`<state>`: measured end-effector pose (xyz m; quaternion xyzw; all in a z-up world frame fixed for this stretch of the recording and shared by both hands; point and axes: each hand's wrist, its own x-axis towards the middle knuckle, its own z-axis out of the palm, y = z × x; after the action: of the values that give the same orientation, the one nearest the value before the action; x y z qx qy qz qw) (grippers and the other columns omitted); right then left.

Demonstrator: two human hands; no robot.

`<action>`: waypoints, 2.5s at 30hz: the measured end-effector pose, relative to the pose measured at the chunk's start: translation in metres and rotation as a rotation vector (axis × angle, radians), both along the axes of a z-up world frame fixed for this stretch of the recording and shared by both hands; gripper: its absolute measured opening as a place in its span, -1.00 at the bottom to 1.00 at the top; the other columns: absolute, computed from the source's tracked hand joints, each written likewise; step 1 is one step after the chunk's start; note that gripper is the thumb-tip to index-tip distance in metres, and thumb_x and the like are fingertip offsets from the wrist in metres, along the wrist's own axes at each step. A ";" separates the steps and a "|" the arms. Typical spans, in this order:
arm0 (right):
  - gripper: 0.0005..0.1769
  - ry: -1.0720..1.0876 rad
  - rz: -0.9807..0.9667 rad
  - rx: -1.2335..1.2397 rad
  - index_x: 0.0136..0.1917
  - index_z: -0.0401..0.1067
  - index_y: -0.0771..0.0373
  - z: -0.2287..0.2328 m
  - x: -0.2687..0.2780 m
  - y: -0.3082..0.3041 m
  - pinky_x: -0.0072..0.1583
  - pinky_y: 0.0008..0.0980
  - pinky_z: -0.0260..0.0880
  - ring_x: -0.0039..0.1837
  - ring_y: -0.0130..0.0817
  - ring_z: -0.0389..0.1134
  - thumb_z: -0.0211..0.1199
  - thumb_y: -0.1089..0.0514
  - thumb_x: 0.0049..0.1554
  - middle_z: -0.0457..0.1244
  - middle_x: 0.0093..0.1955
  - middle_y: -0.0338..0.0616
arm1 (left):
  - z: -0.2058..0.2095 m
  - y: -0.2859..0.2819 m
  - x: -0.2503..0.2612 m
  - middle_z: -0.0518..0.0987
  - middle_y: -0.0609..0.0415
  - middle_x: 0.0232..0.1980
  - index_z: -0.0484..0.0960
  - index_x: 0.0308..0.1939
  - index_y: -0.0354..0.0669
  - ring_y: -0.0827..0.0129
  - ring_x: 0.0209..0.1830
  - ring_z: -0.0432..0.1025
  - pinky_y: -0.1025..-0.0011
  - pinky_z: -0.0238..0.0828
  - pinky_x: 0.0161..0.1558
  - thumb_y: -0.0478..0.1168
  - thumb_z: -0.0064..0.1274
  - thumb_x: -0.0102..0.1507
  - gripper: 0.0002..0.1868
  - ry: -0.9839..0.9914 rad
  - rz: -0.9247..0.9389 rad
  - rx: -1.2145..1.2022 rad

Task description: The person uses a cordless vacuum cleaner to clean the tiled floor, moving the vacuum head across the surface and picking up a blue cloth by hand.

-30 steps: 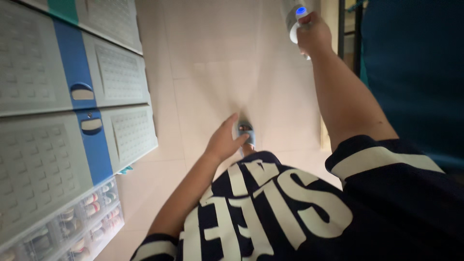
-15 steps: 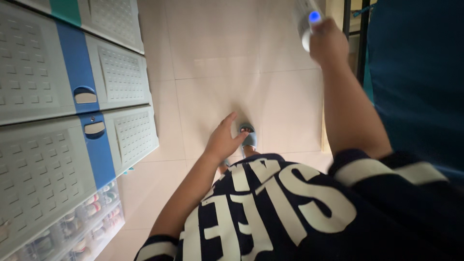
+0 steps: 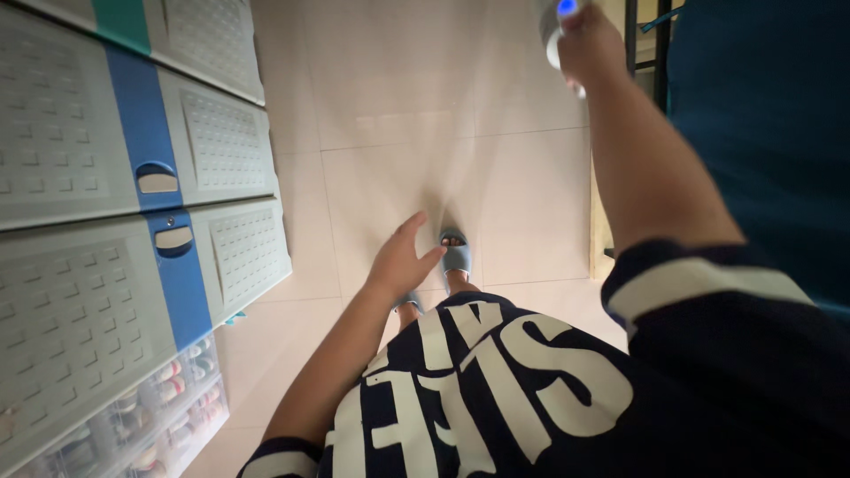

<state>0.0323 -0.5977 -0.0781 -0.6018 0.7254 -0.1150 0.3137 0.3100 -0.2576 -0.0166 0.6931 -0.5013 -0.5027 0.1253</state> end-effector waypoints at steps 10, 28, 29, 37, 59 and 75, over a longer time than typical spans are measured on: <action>-0.65 0.041 -0.001 0.027 0.24 0.34 0.17 -0.005 0.003 0.059 0.05 -0.03 0.44 -0.03 0.04 0.46 0.07 -0.05 0.31 0.37 0.06 0.15 | -0.001 0.033 -0.012 0.32 -0.14 0.50 0.21 0.49 -0.19 0.03 0.49 0.22 0.20 0.19 0.40 0.01 0.20 0.20 -0.15 0.033 0.037 0.029; -0.70 -0.075 0.040 0.083 0.20 0.37 0.15 0.001 -0.020 0.039 -0.12 -0.14 0.42 -0.15 -0.09 0.40 0.16 0.21 0.18 0.37 0.05 0.08 | 0.011 -0.002 -0.029 0.35 -0.13 0.48 0.24 0.49 -0.12 0.03 0.46 0.27 0.23 0.22 0.38 0.04 0.19 0.20 -0.16 -0.008 0.025 -0.040; -0.70 -0.102 0.027 0.113 0.21 0.35 0.14 0.005 -0.015 0.025 -0.17 -0.16 0.43 -0.21 -0.14 0.40 0.14 0.23 0.18 0.36 0.04 0.06 | 0.009 -0.001 -0.031 0.36 -0.12 0.48 0.24 0.49 -0.11 0.04 0.46 0.27 0.23 0.22 0.38 0.04 0.18 0.20 -0.16 -0.013 0.023 -0.033; -0.80 -0.230 0.094 0.064 0.18 0.35 0.26 -0.003 -0.013 0.093 -0.38 -0.21 0.34 -0.37 -0.24 0.36 0.11 0.17 0.31 0.34 -0.17 0.10 | 0.005 -0.010 -0.038 0.38 -0.17 0.46 0.27 0.47 -0.14 0.02 0.45 0.32 0.23 0.28 0.38 0.05 0.21 0.21 -0.18 0.001 0.022 -0.064; -0.66 -0.361 -0.034 0.149 0.22 0.30 0.12 -0.039 0.031 -0.003 -0.41 -0.23 0.26 -0.40 -0.32 0.31 0.12 0.24 0.16 0.34 -0.12 0.01 | -0.001 0.001 -0.027 0.38 -0.24 0.44 0.28 0.45 -0.22 -0.04 0.42 0.31 0.20 0.25 0.37 0.00 0.19 0.20 -0.20 -0.003 0.006 -0.127; -0.65 -0.211 -0.022 0.227 0.21 0.39 0.26 0.077 -0.024 0.208 -0.37 -0.24 0.30 -0.41 -0.32 0.30 0.23 0.16 0.16 0.35 -0.20 0.03 | 0.012 0.000 -0.015 0.38 -0.25 0.43 0.22 0.49 -0.16 -0.08 0.39 0.32 0.17 0.30 0.32 0.03 0.19 0.20 -0.15 -0.033 0.031 -0.123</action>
<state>0.0083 -0.3895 -0.0013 -0.5390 0.7035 -0.0983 0.4526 0.2951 -0.2575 -0.0049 0.7001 -0.5222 -0.4574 0.1670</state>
